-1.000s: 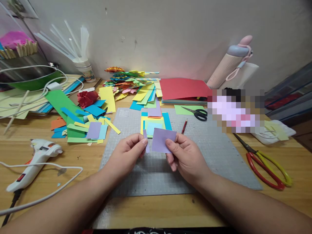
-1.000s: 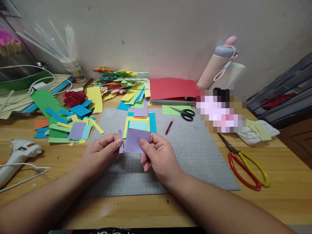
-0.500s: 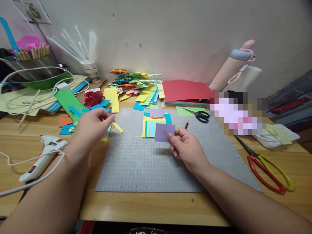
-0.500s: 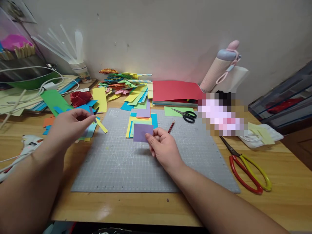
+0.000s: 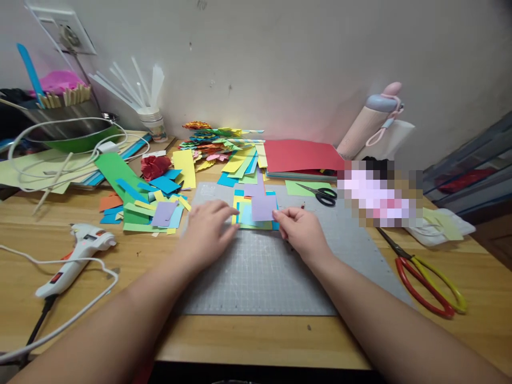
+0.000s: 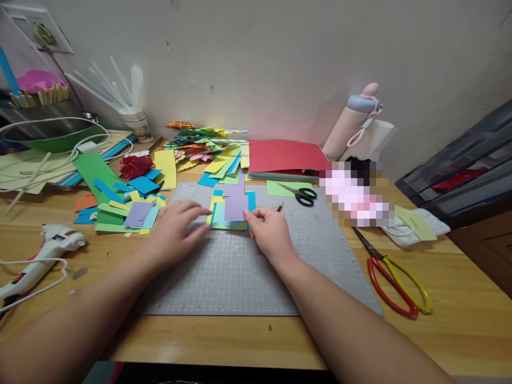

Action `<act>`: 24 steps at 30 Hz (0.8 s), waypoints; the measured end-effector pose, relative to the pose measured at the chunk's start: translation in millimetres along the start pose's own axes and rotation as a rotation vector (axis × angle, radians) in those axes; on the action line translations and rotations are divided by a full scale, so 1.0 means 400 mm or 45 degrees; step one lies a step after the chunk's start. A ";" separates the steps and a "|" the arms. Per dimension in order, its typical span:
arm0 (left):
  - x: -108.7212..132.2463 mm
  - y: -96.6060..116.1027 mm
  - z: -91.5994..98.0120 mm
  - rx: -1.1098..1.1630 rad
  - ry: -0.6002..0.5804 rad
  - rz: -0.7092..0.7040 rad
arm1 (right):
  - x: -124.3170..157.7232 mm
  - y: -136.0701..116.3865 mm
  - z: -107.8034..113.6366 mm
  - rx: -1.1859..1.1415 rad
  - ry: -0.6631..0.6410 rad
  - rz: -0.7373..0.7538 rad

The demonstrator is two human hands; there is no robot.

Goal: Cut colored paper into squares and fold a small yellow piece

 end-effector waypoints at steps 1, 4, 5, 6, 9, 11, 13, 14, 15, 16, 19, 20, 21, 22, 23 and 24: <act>0.004 0.026 -0.014 -0.010 0.000 -0.023 | -0.002 -0.002 -0.009 0.072 -0.002 0.009; 0.014 0.063 -0.046 -0.106 -0.042 -0.009 | -0.011 -0.007 -0.031 0.296 0.010 0.044; 0.016 0.067 -0.052 -0.141 -0.060 -0.006 | -0.013 -0.008 -0.035 0.376 0.021 0.061; 0.018 0.068 -0.057 -0.168 -0.074 -0.007 | -0.015 -0.009 -0.037 0.456 0.033 0.079; 0.018 0.066 -0.065 -0.187 -0.092 -0.009 | -0.012 -0.013 -0.037 0.671 0.065 0.132; 0.018 0.064 -0.068 -0.176 -0.095 -0.012 | -0.004 -0.023 -0.034 0.767 0.069 0.164; 0.018 0.062 -0.070 -0.166 -0.098 -0.014 | 0.009 -0.042 -0.032 0.818 0.054 0.199; 0.018 0.062 -0.070 -0.162 -0.097 -0.014 | 0.016 -0.055 -0.032 0.827 0.040 0.216; 0.019 0.063 -0.071 -0.159 -0.097 -0.014 | 0.022 -0.070 -0.033 0.827 0.010 0.243; 0.020 0.063 -0.071 -0.157 -0.095 -0.013 | 0.026 -0.086 -0.037 0.820 -0.035 0.280; 0.024 0.066 -0.070 -0.157 -0.092 -0.008 | 0.016 -0.126 -0.046 0.780 -0.206 0.437; 0.025 0.067 -0.070 -0.159 -0.090 -0.007 | 0.003 -0.134 -0.045 0.776 -0.241 0.497; 0.026 0.068 -0.069 -0.161 -0.088 -0.008 | -0.015 -0.139 -0.042 0.779 -0.257 0.565; 0.027 0.069 -0.068 -0.163 -0.088 -0.010 | -0.038 -0.140 -0.038 0.797 -0.257 0.626; 0.027 0.069 -0.067 -0.162 -0.090 -0.010 | -0.064 -0.136 -0.035 0.845 -0.245 0.676; 0.028 0.068 -0.067 -0.158 -0.093 -0.008 | -0.093 -0.126 -0.034 0.870 -0.240 0.694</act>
Point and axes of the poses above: each hand's wrist, its own x-axis away from the middle knuckle, its own z-axis out of the back of the hand, y = z × x, the point moved 7 cm from there along -x, towards the middle knuckle, and after that the axes turned 2 degrees about -x, right-handed, at the moved point
